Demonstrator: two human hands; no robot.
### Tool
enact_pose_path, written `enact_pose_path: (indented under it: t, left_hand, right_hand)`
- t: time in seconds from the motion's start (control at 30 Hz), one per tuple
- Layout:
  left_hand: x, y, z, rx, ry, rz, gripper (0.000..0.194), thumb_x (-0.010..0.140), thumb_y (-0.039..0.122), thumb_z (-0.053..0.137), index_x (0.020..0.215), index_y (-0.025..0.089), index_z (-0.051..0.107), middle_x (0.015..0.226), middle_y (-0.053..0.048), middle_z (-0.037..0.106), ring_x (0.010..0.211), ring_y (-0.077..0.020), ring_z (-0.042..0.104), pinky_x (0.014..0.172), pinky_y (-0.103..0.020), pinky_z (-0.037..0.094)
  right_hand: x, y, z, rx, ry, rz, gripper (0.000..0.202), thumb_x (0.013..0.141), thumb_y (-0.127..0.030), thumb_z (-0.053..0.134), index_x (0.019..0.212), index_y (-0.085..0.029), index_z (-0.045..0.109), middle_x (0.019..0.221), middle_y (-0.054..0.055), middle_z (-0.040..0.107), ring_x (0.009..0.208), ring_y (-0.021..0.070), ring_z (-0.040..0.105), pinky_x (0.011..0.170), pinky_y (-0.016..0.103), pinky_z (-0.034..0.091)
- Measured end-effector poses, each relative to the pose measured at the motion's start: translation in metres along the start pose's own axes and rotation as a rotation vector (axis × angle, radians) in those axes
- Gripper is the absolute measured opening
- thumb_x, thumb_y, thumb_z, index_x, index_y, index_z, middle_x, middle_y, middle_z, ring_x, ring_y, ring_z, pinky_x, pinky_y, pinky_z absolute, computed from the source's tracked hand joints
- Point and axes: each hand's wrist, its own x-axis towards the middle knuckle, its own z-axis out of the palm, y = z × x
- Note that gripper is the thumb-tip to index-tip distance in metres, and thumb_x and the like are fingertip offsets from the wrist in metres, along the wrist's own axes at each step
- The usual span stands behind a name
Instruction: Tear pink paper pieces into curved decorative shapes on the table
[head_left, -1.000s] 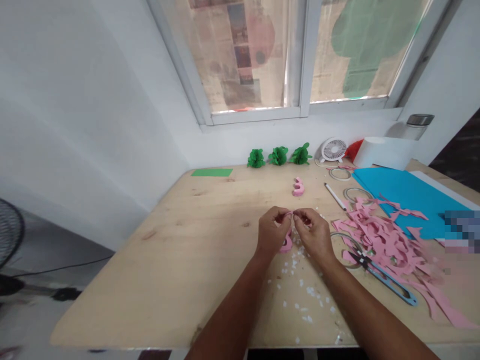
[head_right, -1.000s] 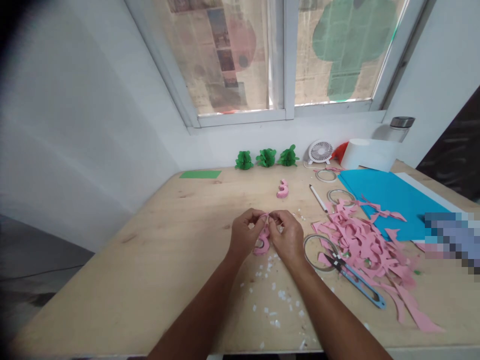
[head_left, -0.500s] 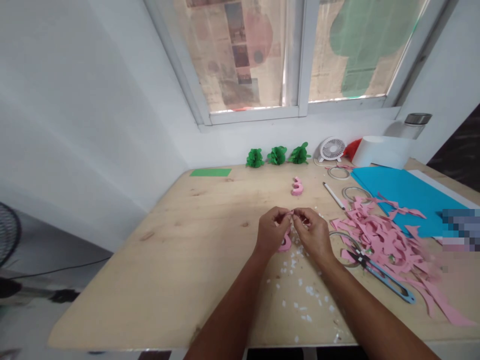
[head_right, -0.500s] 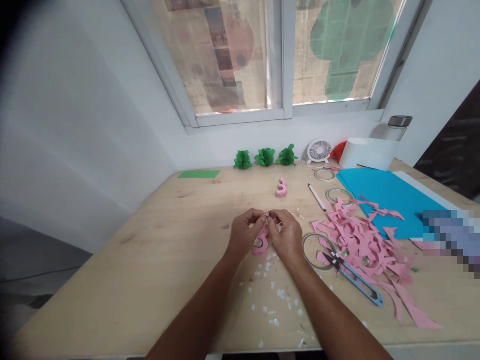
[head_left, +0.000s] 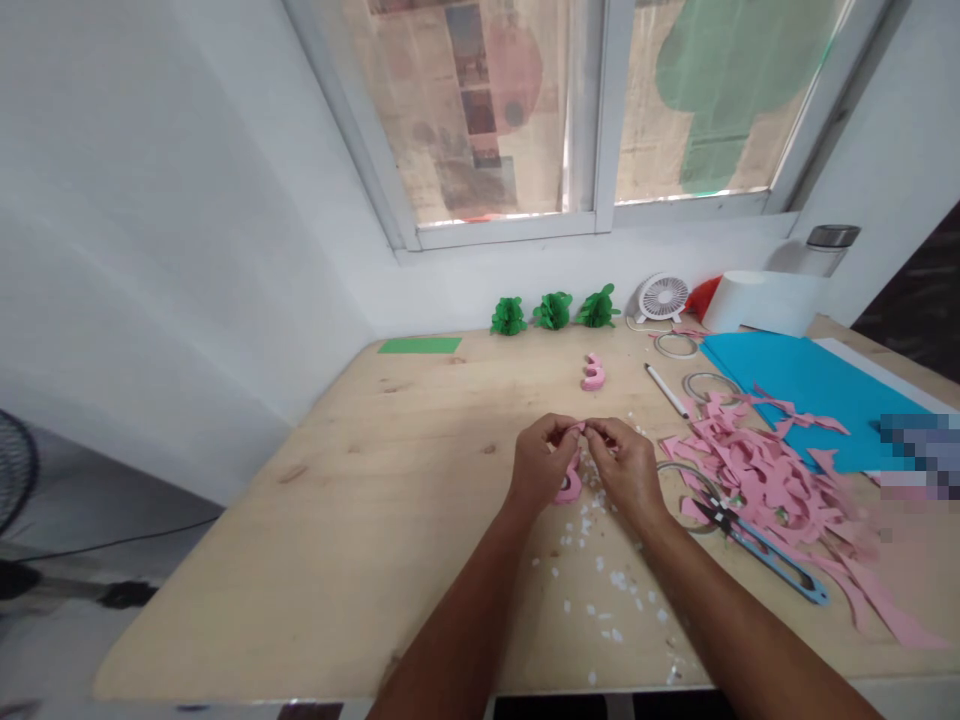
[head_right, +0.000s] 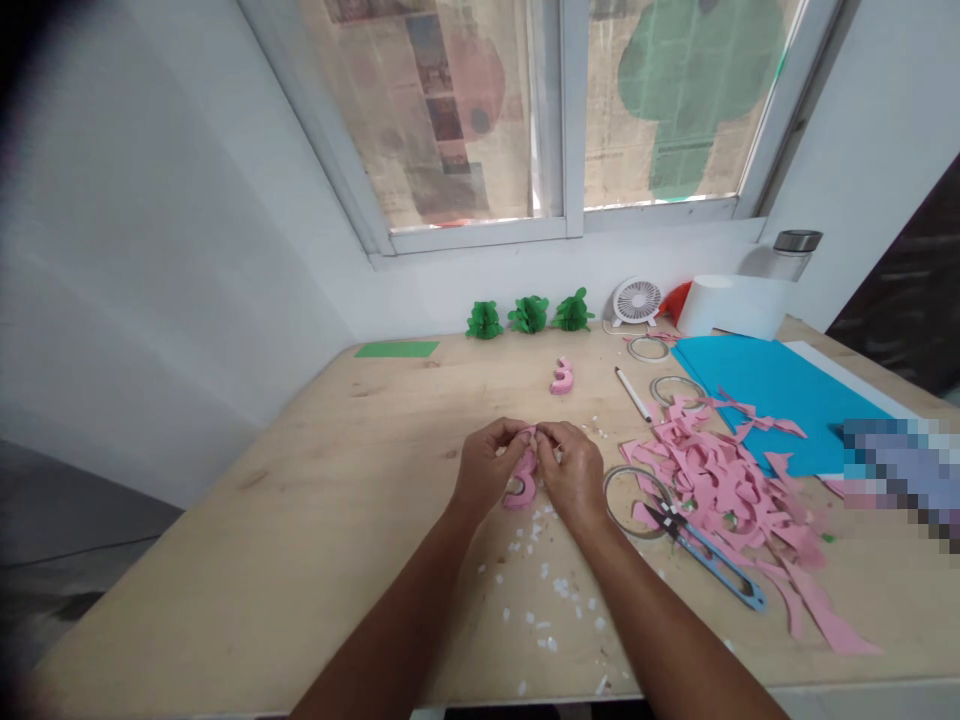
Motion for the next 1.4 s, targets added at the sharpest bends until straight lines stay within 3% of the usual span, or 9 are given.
enact_pose_path:
  t: [0.6, 0.87, 1.13, 1.4]
  left_hand:
    - [0.0015, -0.0051, 0.0002, -0.215, -0.033, -0.143, 0.015, 0.066, 0.028, 0.062, 0.068, 0.013, 0.062, 0.059, 0.001, 0.056, 0.054, -0.0090, 0.049, 0.053, -0.021, 0.039]
    - [0.0027, 0.0033, -0.0008, -0.348, 0.020, -0.241, 0.013, 0.062, 0.026, 0.064, 0.065, 0.013, 0.062, 0.054, 0.002, 0.056, 0.050, -0.0079, 0.048, 0.051, -0.020, 0.038]
    - [0.0049, -0.0047, -0.0034, -0.488, 0.040, -0.252, 0.016, 0.064, 0.027, 0.064, 0.071, 0.013, 0.064, 0.059, 0.001, 0.057, 0.052, -0.0077, 0.049, 0.053, -0.021, 0.040]
    - [0.0070, -0.0023, -0.0044, -0.613, 0.128, -0.318, 0.020, 0.061, 0.028, 0.067, 0.072, 0.012, 0.065, 0.062, 0.000, 0.057, 0.052, -0.0068, 0.049, 0.050, -0.020, 0.039]
  right_hand:
    - [0.0005, 0.0001, 0.0003, -0.016, 0.013, 0.072, 0.021, 0.076, -0.025, 0.047, 0.080, -0.018, 0.066, 0.077, 0.005, 0.067, 0.069, 0.0170, 0.059, 0.065, 0.026, 0.044]
    - [0.0016, -0.0012, -0.0010, -0.023, 0.005, 0.144, 0.020, 0.075, -0.027, 0.047, 0.076, -0.018, 0.064, 0.071, 0.003, 0.065, 0.063, 0.0159, 0.057, 0.060, 0.025, 0.041]
    - [0.0012, -0.0036, -0.0031, -0.025, -0.056, 0.149, 0.022, 0.077, -0.030, 0.044, 0.065, -0.018, 0.059, 0.060, 0.000, 0.059, 0.060, 0.0144, 0.053, 0.058, 0.024, 0.038]
    - [0.0015, 0.0031, 0.0008, -0.023, -0.017, 0.182, 0.016, 0.073, -0.031, 0.049, 0.067, -0.019, 0.058, 0.062, 0.000, 0.058, 0.058, 0.0138, 0.052, 0.057, 0.024, 0.039]
